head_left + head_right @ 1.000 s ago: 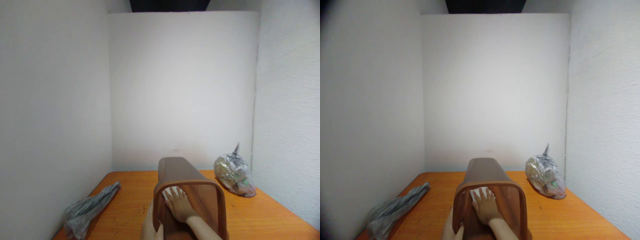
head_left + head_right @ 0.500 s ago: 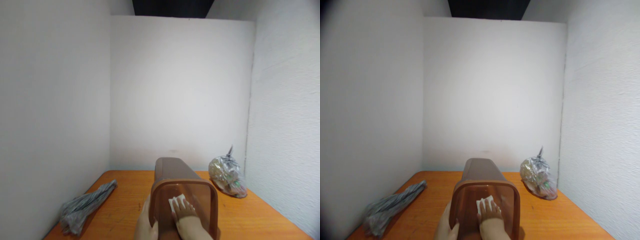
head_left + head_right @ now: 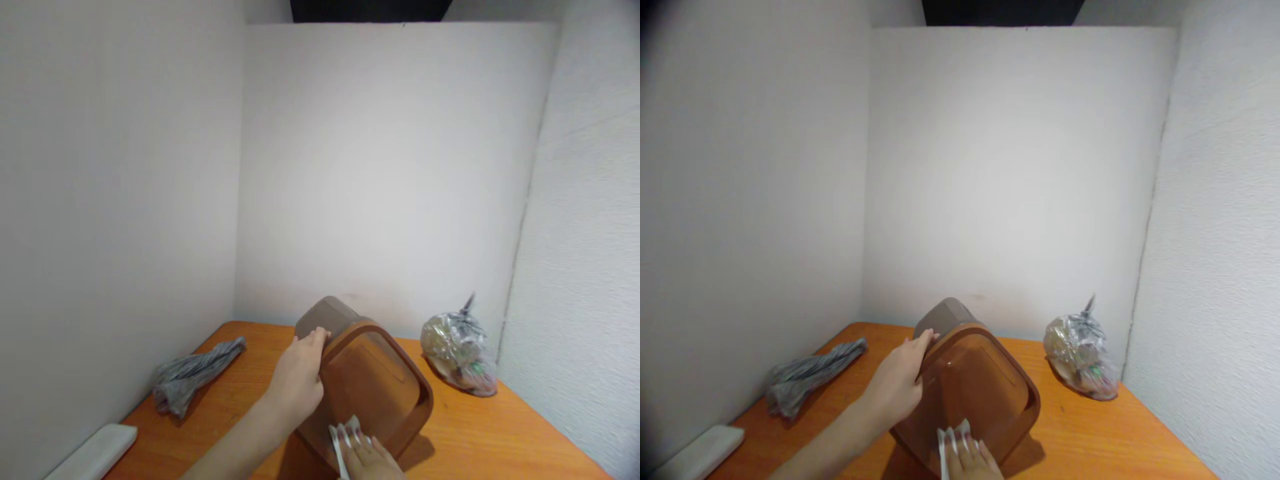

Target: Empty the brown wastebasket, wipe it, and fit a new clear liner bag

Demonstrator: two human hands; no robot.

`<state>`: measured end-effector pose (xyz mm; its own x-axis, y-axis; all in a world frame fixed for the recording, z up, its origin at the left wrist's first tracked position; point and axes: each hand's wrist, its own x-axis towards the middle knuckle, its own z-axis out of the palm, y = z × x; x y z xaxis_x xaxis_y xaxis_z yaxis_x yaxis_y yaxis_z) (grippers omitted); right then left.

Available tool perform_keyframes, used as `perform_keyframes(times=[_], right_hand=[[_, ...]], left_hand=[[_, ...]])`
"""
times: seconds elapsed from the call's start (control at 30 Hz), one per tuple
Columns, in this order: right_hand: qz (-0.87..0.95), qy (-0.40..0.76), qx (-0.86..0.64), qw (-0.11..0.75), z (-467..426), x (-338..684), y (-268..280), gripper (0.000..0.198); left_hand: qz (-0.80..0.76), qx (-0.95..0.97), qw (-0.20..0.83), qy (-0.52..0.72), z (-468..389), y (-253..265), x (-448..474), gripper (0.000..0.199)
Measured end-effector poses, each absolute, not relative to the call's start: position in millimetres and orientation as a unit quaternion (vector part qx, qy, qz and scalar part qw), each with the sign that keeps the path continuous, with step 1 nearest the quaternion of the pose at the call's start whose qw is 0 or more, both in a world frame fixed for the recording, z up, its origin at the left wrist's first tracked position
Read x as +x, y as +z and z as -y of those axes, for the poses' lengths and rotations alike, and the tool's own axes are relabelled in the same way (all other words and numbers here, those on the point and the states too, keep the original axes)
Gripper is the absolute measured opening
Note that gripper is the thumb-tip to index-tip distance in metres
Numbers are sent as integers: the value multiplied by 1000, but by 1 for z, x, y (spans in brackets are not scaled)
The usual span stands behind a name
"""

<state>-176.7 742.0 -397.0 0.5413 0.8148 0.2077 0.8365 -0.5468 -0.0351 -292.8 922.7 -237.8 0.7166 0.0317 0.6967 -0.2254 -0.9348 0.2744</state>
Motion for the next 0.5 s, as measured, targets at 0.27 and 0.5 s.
perform_keyframes(times=[0.27,0.5], right_hand=[[482,-90,-867,92,-756,-192,-395,62],[479,-59,-859,170,-746,-212,-373,58]], left_hand=[[88,941,70,319,-889,-187,-276,49],[169,920,156,317,-892,-193,-266,47]])
